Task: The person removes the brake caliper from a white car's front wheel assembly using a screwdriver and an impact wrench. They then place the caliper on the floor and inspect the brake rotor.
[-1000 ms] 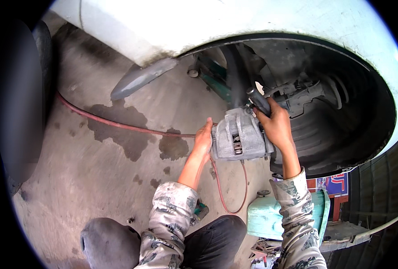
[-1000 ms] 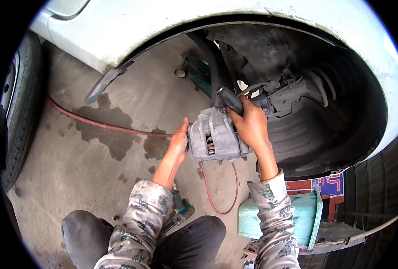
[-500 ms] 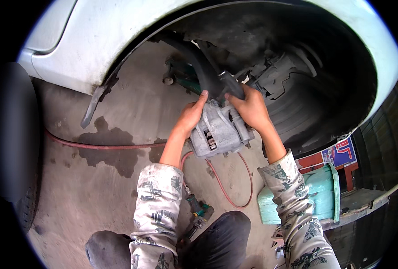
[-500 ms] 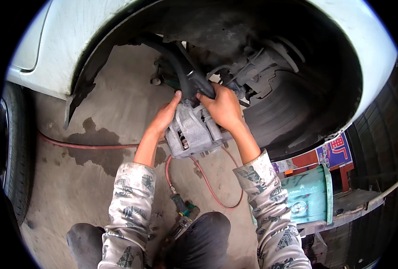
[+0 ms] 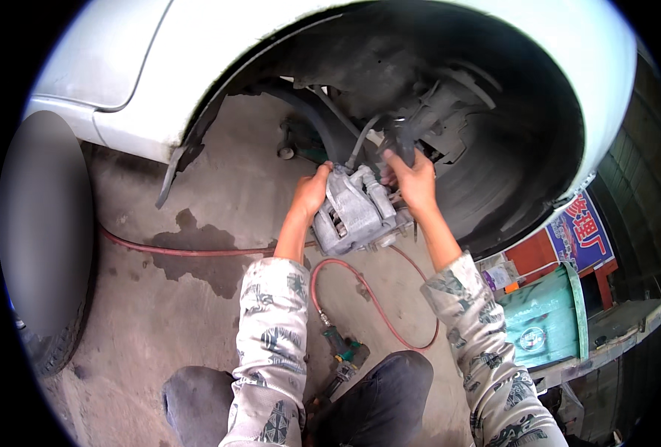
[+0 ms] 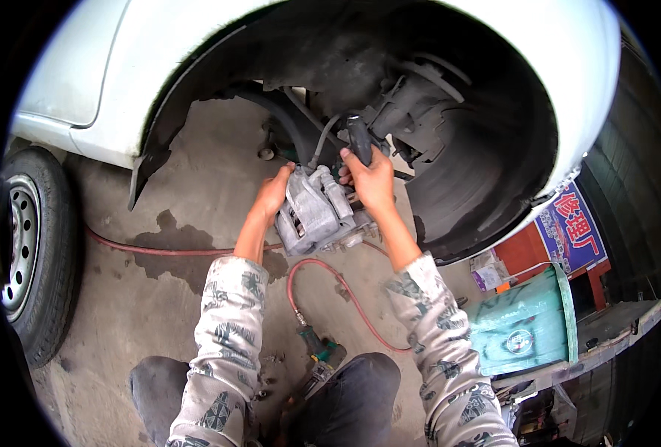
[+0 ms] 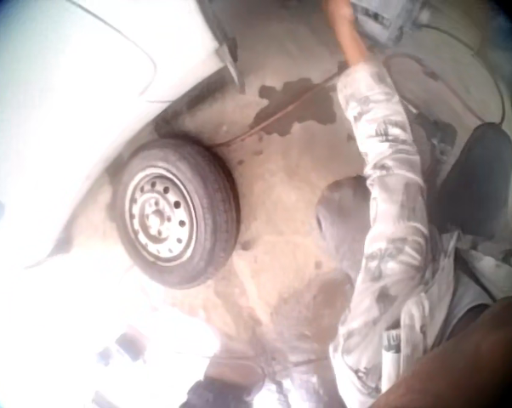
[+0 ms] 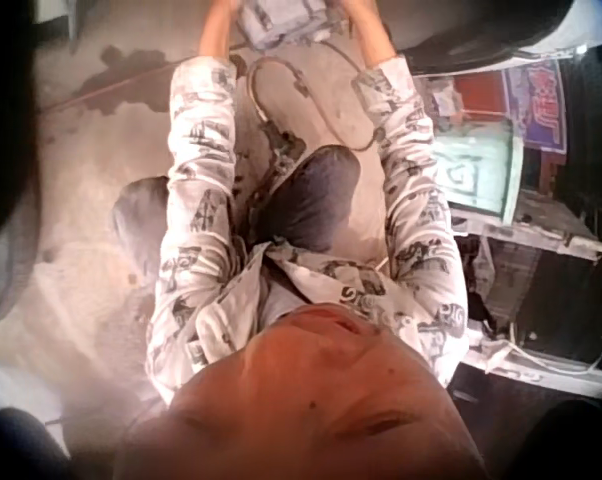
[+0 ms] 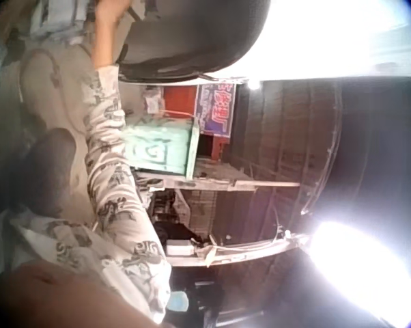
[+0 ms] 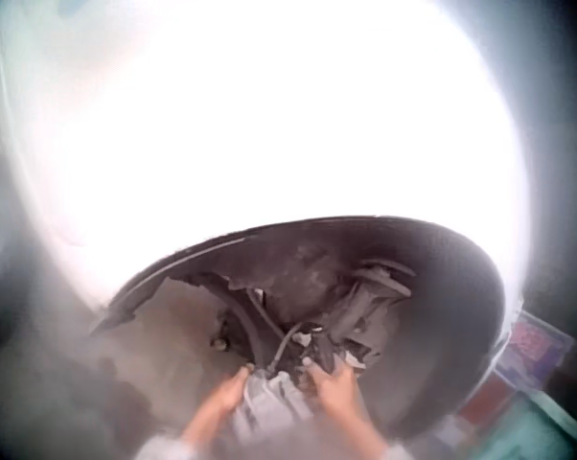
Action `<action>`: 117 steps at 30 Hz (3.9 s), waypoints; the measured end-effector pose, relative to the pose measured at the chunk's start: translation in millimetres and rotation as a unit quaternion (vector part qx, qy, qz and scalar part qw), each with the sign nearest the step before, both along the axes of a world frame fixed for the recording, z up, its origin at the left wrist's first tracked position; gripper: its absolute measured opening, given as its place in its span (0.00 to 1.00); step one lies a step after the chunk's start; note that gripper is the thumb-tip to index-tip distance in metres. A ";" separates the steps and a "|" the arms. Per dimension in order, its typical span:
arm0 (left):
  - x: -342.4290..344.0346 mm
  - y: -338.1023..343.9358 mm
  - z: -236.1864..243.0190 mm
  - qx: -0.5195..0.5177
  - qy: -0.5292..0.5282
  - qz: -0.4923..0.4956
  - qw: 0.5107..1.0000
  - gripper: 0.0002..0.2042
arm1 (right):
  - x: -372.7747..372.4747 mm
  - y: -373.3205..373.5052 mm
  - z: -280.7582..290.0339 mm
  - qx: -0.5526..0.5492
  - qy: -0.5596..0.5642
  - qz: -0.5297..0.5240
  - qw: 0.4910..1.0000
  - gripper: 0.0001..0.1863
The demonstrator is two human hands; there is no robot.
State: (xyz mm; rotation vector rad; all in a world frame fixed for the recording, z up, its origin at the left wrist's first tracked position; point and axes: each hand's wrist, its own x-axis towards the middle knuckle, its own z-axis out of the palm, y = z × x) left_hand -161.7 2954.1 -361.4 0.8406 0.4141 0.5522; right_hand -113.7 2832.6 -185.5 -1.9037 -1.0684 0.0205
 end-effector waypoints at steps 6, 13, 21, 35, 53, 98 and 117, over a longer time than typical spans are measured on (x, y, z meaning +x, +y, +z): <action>-8.9 -4.2 7.5 0.002 0.005 0.011 1.000 0.35 | -12.1 -14.7 -7.4 -0.022 -0.092 0.034 0.995 0.13; -15.0 8.5 12.5 -0.078 -0.112 -0.128 0.982 0.33 | -13.5 -10.7 -21.4 -0.003 -0.218 -0.058 0.974 0.13; -9.4 8.1 18.2 -0.044 -0.095 -0.109 0.989 0.27 | -13.4 -13.7 -8.6 -0.052 -0.266 -0.055 0.961 0.18; -8.5 5.2 24.4 0.031 -0.018 -0.066 0.997 0.33 | 33.7 -43.9 -11.0 0.039 -0.274 -0.084 0.957 0.14; 15.6 13.2 -5.7 0.069 0.005 0.072 0.995 0.32 | -114.6 -11.1 77.2 0.061 0.068 0.231 0.969 0.21; 10.2 4.0 4.4 0.201 -0.043 -0.016 0.978 0.27 | -151.8 95.7 -46.8 -0.083 -0.150 0.128 0.977 0.17; -0.9 22.2 13.3 0.160 0.027 -0.047 0.986 0.36 | -168.9 74.0 -80.6 -0.215 -0.316 0.274 0.883 0.20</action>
